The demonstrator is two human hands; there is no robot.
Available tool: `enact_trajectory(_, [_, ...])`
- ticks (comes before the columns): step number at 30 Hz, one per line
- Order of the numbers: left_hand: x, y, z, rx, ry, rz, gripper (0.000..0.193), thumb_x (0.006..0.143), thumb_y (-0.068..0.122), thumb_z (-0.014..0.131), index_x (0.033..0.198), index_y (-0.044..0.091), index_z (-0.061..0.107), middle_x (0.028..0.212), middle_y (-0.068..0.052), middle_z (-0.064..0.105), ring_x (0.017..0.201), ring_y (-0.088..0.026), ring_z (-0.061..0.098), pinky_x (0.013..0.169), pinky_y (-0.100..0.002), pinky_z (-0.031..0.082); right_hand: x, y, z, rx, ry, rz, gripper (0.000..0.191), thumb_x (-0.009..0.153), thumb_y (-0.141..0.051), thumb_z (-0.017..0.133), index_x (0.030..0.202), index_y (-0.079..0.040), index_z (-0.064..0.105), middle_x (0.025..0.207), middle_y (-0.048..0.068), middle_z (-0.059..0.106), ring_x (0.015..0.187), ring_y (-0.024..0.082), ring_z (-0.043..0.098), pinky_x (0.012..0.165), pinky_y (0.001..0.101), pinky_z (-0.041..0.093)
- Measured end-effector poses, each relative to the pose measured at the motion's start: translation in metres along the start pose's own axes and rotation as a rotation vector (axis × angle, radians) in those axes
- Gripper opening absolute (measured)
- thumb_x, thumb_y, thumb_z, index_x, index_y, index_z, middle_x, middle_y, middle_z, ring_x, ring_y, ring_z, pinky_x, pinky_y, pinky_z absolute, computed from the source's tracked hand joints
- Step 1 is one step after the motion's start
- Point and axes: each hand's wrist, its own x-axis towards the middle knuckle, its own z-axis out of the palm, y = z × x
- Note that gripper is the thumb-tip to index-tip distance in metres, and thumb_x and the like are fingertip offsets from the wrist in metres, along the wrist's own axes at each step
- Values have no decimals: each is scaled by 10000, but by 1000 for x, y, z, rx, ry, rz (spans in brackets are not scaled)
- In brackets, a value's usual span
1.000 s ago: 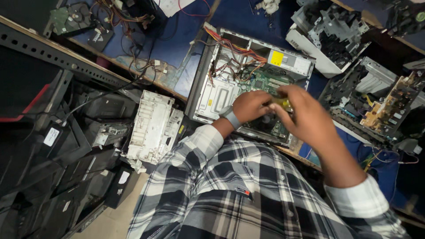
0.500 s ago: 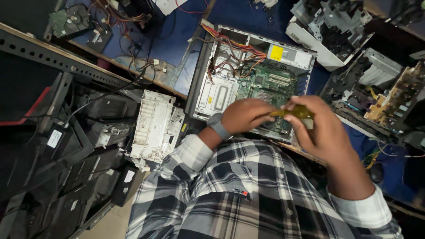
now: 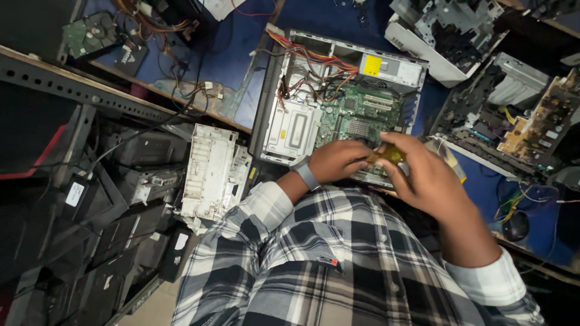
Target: The person uses a yellow screwdriver to unscrew and remove a fan from a computer case, then continues to unscrew and remove a metal bracket from the motherboard area.
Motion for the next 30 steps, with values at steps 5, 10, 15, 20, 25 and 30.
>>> enact_trajectory(5, [-2, -5, 3, 20, 16, 25, 226, 934, 250, 719, 1127, 133, 709, 1044, -75, 718, 936, -314, 706, 800, -429, 566, -1, 4, 3, -42, -8, -4, 528, 927, -105, 730, 1396, -30, 501, 1132, 184, 693, 983, 314, 718, 807, 387, 567])
enact_trajectory(10, [-2, -12, 4, 10, 18, 7, 212, 924, 251, 734, 1107, 143, 725, 1043, -61, 734, 919, -302, 715, 791, -420, 573, 1, 8, 5, 30, -28, 31, 534, 932, -90, 719, 1413, -40, 491, 1129, 167, 708, 988, 298, 723, 817, 379, 562])
enact_trajectory(15, [-1, -21, 3, 18, 45, -39, 245, 870, 278, 784, 1085, 167, 745, 996, -56, 734, 864, -296, 723, 749, -410, 576, 2, 9, 16, 47, 30, 12, 488, 932, -45, 704, 1386, -34, 524, 1165, 171, 711, 1077, 306, 711, 924, 389, 552])
enact_trajectory(20, [-2, -18, 5, 47, 104, -121, 291, 802, 268, 812, 1061, 171, 722, 914, -46, 701, 800, -271, 713, 691, -400, 566, -3, 11, 46, 402, 141, -118, 314, 1009, -60, 637, 1294, -16, 514, 1196, 165, 631, 1135, 249, 656, 990, 374, 538])
enact_trajectory(25, [-4, -6, -6, 77, 164, -130, 253, 815, 242, 805, 1035, 166, 706, 933, -54, 684, 836, -293, 706, 709, -414, 562, 0, 28, 77, 598, 212, -144, 123, 1070, -62, 565, 1156, -42, 479, 1083, 107, 563, 974, 178, 560, 888, 325, 482])
enact_trajectory(30, [-3, 5, -15, 52, 168, -91, 323, 810, 172, 745, 1116, 103, 667, 1081, -125, 699, 974, -367, 686, 804, -435, 561, 14, 54, 91, 836, 261, -211, 144, 1087, -116, 567, 981, -44, 501, 891, 57, 575, 803, 156, 540, 781, 307, 487])
